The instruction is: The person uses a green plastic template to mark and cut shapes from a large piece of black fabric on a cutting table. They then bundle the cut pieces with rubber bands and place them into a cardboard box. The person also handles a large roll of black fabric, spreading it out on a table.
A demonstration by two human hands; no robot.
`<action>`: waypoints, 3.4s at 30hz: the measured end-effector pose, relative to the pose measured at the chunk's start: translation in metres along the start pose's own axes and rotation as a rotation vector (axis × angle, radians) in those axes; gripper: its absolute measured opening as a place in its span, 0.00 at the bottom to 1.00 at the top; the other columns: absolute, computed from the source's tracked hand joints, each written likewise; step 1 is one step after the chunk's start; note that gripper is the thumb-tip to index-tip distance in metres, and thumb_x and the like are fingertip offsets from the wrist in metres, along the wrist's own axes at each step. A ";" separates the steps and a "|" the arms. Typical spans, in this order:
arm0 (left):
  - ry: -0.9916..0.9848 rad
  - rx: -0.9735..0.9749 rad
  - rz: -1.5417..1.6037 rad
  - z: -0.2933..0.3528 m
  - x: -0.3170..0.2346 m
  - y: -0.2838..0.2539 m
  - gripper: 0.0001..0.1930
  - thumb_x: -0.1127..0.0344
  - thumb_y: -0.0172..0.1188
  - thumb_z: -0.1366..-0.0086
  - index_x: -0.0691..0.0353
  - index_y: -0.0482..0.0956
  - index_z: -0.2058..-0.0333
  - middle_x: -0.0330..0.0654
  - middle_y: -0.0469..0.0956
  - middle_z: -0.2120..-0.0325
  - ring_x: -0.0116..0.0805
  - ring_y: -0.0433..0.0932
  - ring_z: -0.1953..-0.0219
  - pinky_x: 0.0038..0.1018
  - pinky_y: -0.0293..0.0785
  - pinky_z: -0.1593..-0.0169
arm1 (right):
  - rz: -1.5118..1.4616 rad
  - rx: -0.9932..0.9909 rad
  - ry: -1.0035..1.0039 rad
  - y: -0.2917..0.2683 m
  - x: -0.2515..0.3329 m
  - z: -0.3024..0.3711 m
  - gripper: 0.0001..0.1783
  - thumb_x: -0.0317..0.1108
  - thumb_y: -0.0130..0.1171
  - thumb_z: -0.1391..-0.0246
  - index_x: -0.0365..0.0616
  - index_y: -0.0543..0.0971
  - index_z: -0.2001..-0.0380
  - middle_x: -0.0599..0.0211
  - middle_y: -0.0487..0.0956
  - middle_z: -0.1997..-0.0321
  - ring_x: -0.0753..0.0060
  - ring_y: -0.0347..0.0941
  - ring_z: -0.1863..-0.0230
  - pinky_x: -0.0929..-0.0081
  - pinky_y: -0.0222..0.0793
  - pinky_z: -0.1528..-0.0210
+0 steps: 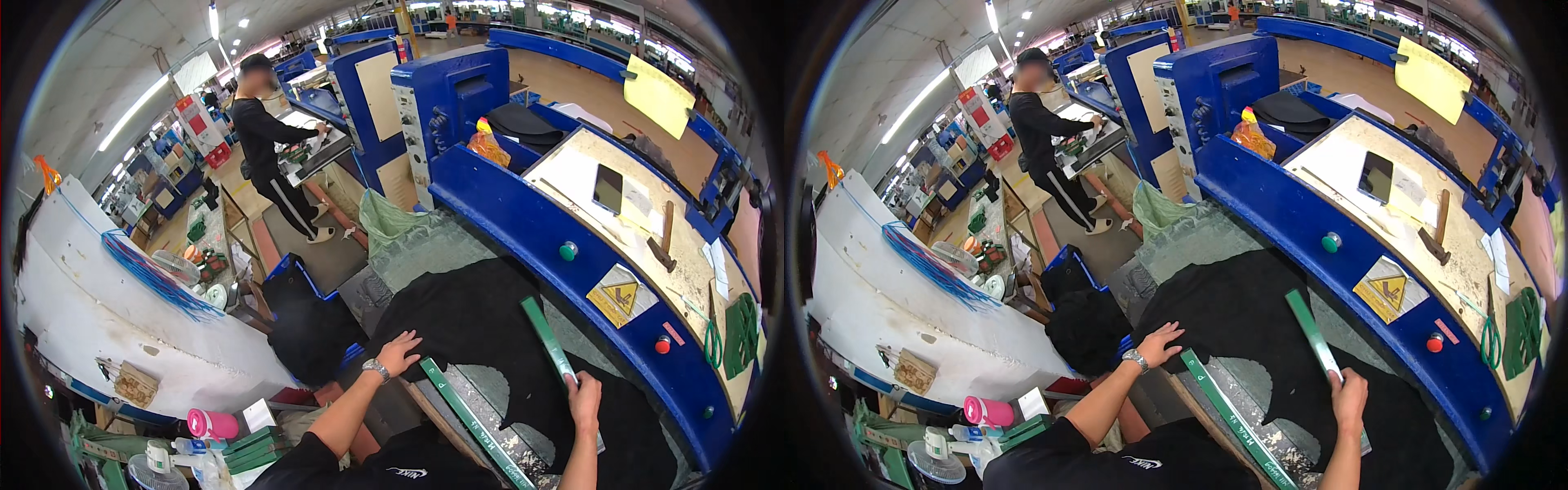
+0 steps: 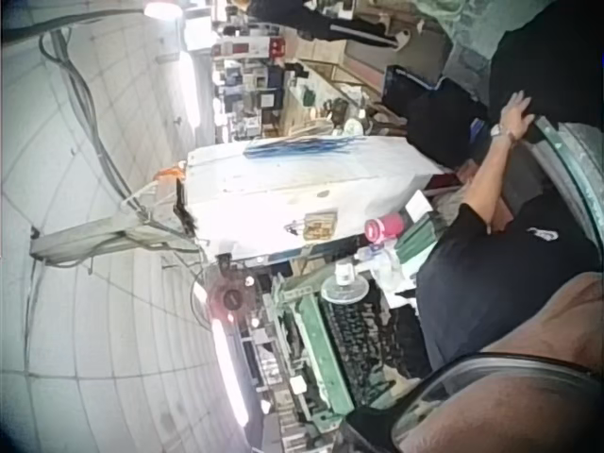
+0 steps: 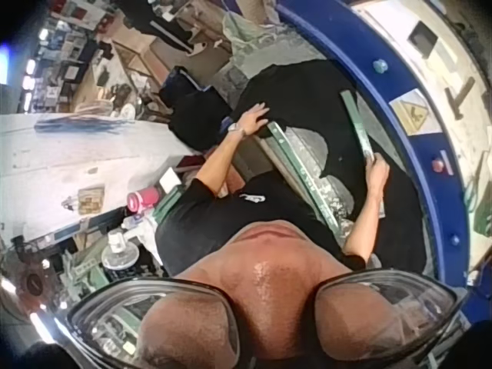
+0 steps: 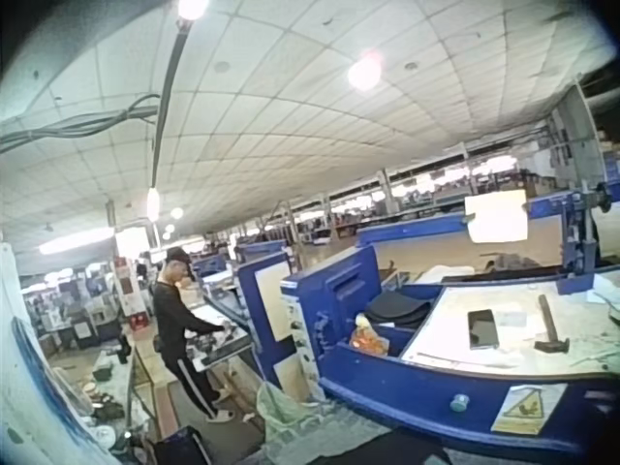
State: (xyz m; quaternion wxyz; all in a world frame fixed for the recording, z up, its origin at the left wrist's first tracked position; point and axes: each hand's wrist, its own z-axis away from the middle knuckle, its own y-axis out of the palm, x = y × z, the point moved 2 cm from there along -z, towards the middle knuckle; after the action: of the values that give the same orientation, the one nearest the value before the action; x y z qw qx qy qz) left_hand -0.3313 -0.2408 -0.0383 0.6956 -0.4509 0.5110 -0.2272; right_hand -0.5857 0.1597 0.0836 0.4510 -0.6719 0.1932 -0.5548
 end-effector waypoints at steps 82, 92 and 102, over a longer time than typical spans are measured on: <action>0.291 -0.008 0.092 -0.117 -0.005 -0.038 0.24 0.62 0.76 0.53 0.57 0.81 0.55 0.40 0.75 0.69 0.43 0.75 0.63 0.36 0.75 0.57 | 0.212 0.420 0.068 -0.057 0.017 0.096 0.51 0.25 0.72 0.70 0.41 0.67 0.36 0.48 0.75 0.43 0.49 0.74 0.43 0.65 0.73 0.42; 0.260 0.019 0.335 -0.116 0.013 -0.044 0.37 0.58 0.78 0.55 0.58 0.77 0.45 0.43 0.74 0.55 0.44 0.74 0.53 0.34 0.75 0.49 | 0.392 0.614 -0.334 0.074 0.122 -0.034 0.50 0.22 0.69 0.66 0.57 0.67 0.34 0.51 0.58 0.27 0.43 0.61 0.32 0.54 0.64 0.33; 0.367 -0.123 0.090 -0.119 0.004 -0.032 0.27 0.58 0.77 0.53 0.61 0.84 0.54 0.44 0.75 0.59 0.43 0.73 0.54 0.36 0.72 0.49 | 0.317 0.399 -0.283 0.087 0.085 -0.014 0.47 0.33 0.73 0.58 0.59 0.65 0.32 0.62 0.59 0.27 0.53 0.52 0.25 0.39 0.53 0.29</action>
State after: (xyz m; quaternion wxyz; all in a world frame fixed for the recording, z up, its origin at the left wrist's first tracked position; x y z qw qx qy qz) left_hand -0.4341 -0.3062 -0.0215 0.5713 -0.4205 0.6617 -0.2427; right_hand -0.5509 0.0445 0.0605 0.6777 -0.6022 0.1179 -0.4052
